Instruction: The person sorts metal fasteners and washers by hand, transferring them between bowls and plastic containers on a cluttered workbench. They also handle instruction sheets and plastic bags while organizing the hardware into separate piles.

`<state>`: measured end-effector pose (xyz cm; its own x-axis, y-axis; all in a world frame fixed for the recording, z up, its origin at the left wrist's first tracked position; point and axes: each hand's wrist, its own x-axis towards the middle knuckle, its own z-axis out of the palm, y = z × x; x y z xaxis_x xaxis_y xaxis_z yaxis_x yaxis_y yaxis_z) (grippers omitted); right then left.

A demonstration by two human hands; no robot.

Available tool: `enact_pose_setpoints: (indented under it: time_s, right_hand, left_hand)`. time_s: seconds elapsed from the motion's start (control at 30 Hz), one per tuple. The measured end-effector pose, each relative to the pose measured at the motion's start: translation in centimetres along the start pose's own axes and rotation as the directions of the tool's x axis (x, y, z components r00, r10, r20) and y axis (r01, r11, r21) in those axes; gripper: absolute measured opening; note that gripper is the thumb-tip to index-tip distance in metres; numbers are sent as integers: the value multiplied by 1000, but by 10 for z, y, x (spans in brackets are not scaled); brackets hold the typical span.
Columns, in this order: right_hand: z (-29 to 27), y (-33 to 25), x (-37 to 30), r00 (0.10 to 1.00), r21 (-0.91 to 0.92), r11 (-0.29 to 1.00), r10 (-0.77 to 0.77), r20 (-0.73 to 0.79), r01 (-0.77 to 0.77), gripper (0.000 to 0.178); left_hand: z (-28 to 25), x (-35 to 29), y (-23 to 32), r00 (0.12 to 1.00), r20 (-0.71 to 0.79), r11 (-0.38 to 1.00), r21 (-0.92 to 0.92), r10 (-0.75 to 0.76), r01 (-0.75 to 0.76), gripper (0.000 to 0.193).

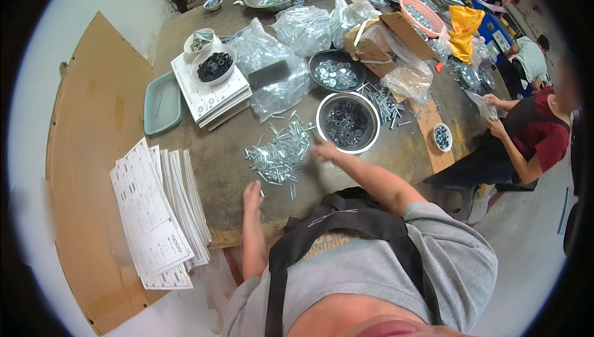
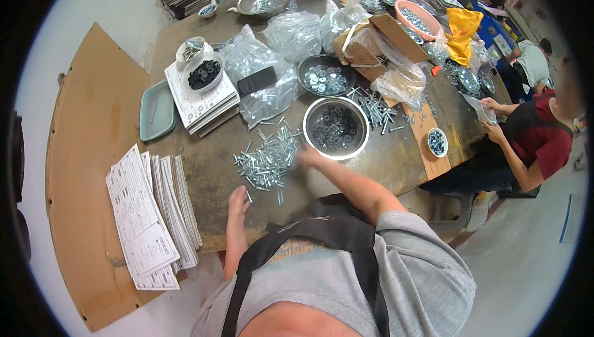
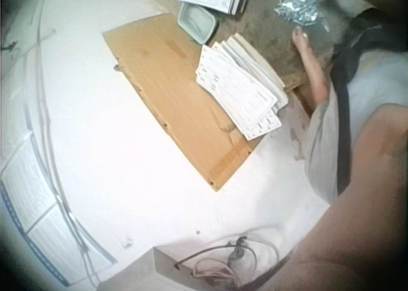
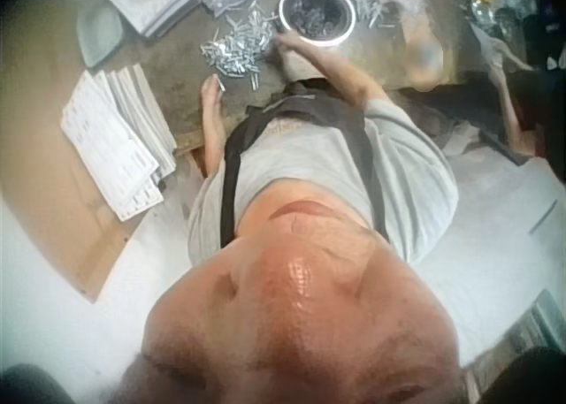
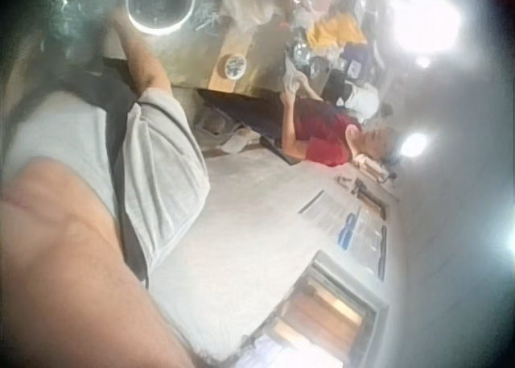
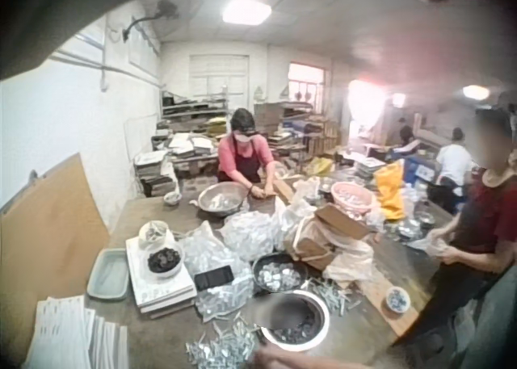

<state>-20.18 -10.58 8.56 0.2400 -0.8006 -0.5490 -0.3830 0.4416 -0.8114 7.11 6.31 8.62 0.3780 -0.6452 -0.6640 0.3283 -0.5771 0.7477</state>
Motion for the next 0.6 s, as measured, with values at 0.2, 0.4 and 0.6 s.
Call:
enact_pose_setpoints:
  time_s: [0.2,0.4,0.6]
  right_hand:
    - [-126,-226,86,941,59,951,-289,-176,303,39]
    - [-141,-281,117,871,85,896,-395,-291,435,24]
    - [-18,-75,62,934,13,992,-123,334,125,14]
  left_hand:
    - [33,33,-31,973,17,972,43,-231,230,57]
    - [42,34,-28,967,149,976,-40,-207,215,64]
    - [41,34,-24,971,166,968,-155,-172,198,65]
